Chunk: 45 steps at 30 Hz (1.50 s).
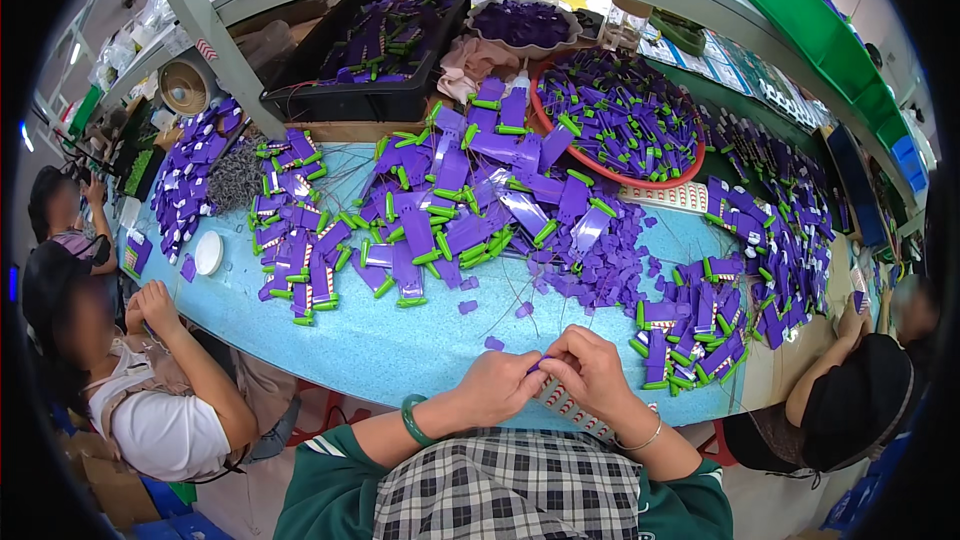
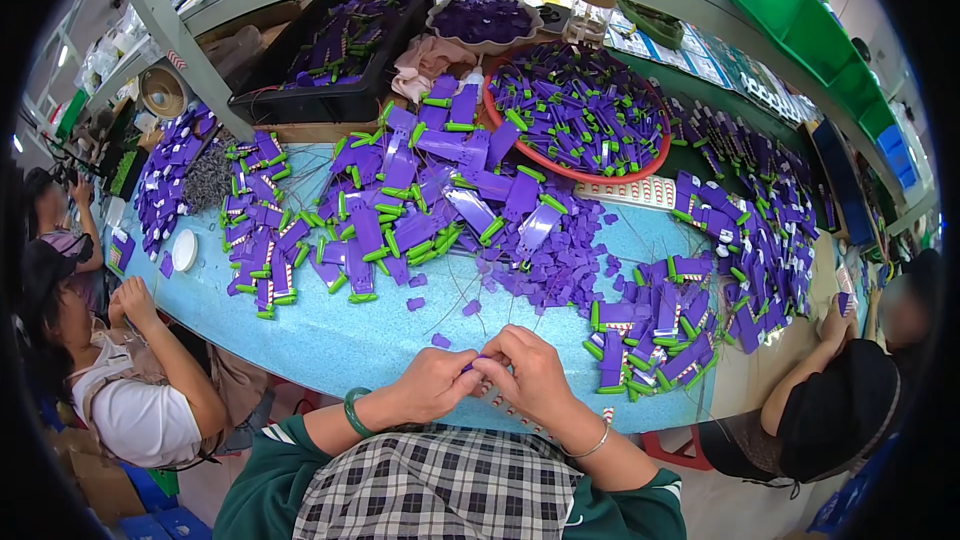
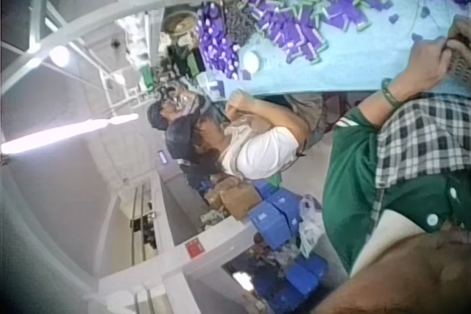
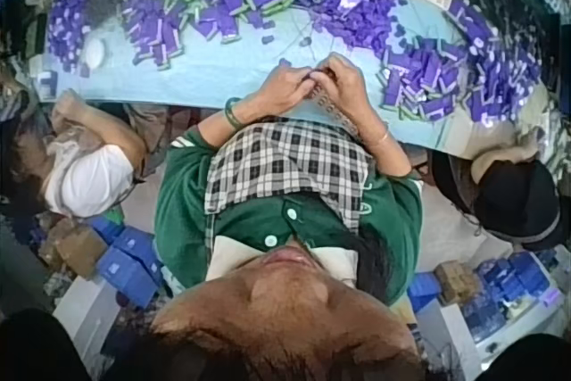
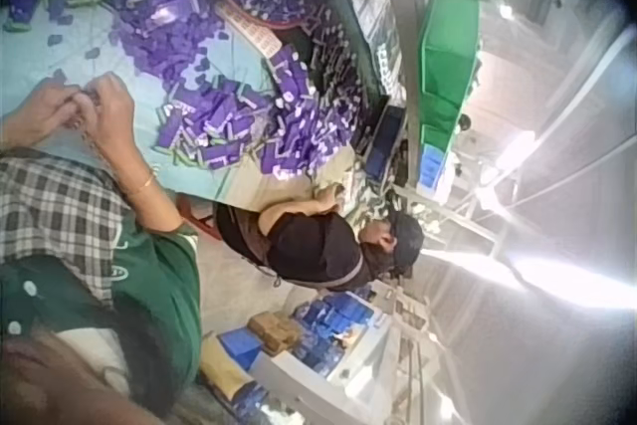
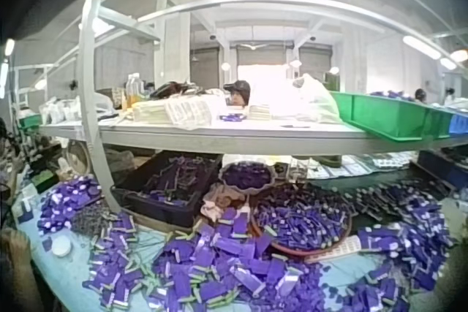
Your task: The person sits at a table in a workshop and assembles small purple and green plastic components. They pick up a purple piece, attach a green piece to it, and place the finished unit on the table. The process is repetitive, involving picking, aligning, and snapping parts together by hand.
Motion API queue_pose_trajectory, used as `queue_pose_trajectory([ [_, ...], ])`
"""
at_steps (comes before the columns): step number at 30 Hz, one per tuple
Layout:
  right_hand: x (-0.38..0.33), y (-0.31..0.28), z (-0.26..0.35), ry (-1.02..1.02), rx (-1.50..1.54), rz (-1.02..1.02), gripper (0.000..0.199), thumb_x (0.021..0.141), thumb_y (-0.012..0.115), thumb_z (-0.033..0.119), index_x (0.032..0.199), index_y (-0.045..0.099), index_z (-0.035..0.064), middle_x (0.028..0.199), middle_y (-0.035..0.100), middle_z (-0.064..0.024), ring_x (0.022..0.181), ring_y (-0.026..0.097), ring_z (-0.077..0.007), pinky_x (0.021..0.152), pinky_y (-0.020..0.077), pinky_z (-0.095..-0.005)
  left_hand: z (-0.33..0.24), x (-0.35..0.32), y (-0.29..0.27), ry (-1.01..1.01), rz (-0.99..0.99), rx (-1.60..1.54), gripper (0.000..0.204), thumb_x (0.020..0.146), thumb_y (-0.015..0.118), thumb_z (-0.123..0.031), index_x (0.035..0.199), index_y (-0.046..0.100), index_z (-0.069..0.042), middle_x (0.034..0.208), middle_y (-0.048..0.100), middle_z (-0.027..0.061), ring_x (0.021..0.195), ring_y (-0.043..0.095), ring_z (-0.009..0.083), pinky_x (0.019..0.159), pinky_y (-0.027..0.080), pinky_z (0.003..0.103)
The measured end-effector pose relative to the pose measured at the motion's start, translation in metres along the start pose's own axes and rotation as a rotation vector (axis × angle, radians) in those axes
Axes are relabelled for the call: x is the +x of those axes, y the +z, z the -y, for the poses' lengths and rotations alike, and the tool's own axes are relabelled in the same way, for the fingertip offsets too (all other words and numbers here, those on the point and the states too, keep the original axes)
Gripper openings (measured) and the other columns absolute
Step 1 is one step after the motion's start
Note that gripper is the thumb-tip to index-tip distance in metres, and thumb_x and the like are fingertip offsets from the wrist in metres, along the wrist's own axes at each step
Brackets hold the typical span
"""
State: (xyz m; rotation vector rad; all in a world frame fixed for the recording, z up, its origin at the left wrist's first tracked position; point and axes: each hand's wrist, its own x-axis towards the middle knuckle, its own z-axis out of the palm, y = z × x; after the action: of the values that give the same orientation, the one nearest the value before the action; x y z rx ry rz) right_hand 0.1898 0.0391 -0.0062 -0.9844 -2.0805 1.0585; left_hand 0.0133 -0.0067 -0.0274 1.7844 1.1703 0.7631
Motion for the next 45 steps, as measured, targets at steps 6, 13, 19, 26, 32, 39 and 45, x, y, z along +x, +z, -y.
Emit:
queue_pose_trajectory([
  [6,-0.006,0.006,-0.002,0.129,0.042,-0.029,0.015,0.077,0.072,0.008,0.078,0.059,0.0009,0.071,0.057,-0.0084,0.062,0.059,-0.0193,0.054,0.0456,-0.0294,0.0,0.0,0.001,-0.153,0.063,-0.215,0.019,0.092,0.054,-0.02,0.098,0.058,-0.003,0.073,0.067,0.0108,0.066,0.066,0.0289,0.06,0.05,0.037],
  [13,-0.006,-0.108,-0.024,0.217,-0.222,-0.025,0.009,0.073,0.072,0.007,0.078,0.066,0.0019,0.072,0.062,-0.0094,0.067,0.06,-0.0217,0.061,0.0468,-0.0331,0.019,0.025,-0.071,-0.17,-0.409,0.421,0.038,0.082,0.067,-0.034,0.102,0.05,-0.007,0.087,0.064,0.012,0.07,0.064,0.0324,0.06,0.048,0.043],
  [19,-0.031,-0.119,-0.024,0.112,-0.917,-0.225,0.033,0.065,0.078,0.02,0.09,0.063,0.0047,0.084,0.059,-0.0097,0.081,0.058,-0.0312,0.067,0.0467,-0.0414,0.047,0.048,-0.133,-0.568,-0.598,0.866,0.052,0.076,0.073,-0.035,0.108,0.045,-0.006,0.089,0.064,0.016,0.075,0.064,0.0368,0.061,0.05,0.045],
  [26,-0.044,0.002,-0.01,-0.027,-0.585,0.097,0.031,0.067,0.077,0.024,0.092,0.063,0.0091,0.088,0.056,-0.0047,0.083,0.054,-0.0241,0.067,0.0439,-0.0369,0.073,0.034,-0.119,-0.237,-0.737,0.667,0.054,0.076,0.069,-0.006,0.123,0.044,0.0,0.104,0.058,0.0228,0.086,0.06,0.0398,0.073,0.05,0.044],
  [32,-0.033,0.014,-0.026,-0.038,-0.47,0.077,0.028,0.068,0.074,0.013,0.094,0.065,0.0104,0.089,0.056,-0.0029,0.085,0.053,-0.0224,0.071,0.0411,-0.0353,0.009,0.003,-0.08,0.19,-0.688,-0.047,0.018,0.091,0.047,0.002,0.109,0.05,-0.001,0.091,0.057,0.0117,0.077,0.062,0.021,0.067,0.052,0.033],
  [39,-0.03,0.021,-0.033,-0.122,-0.513,0.008,0.022,0.067,0.074,0.011,0.087,0.065,0.0122,0.085,0.056,-0.0014,0.081,0.053,-0.0212,0.068,0.0391,-0.0349,0.019,-0.016,0.007,-0.275,-0.112,-0.696,0.02,0.098,0.043,-0.01,0.114,0.048,0.002,0.088,0.059,0.007,0.075,0.061,0.0139,0.063,0.055,0.027],
  [45,-0.029,0.025,-0.042,-0.157,-0.273,-0.036,0.017,0.069,0.072,0.006,0.084,0.064,0.0096,0.089,0.06,-0.0021,0.086,0.056,-0.0206,0.075,0.042,-0.0337,0.034,-0.014,0.019,-0.299,-0.157,-0.717,0.022,0.098,0.043,-0.011,0.115,0.049,0.002,0.087,0.058,0.0069,0.076,0.061,0.0145,0.064,0.055,0.027],
])
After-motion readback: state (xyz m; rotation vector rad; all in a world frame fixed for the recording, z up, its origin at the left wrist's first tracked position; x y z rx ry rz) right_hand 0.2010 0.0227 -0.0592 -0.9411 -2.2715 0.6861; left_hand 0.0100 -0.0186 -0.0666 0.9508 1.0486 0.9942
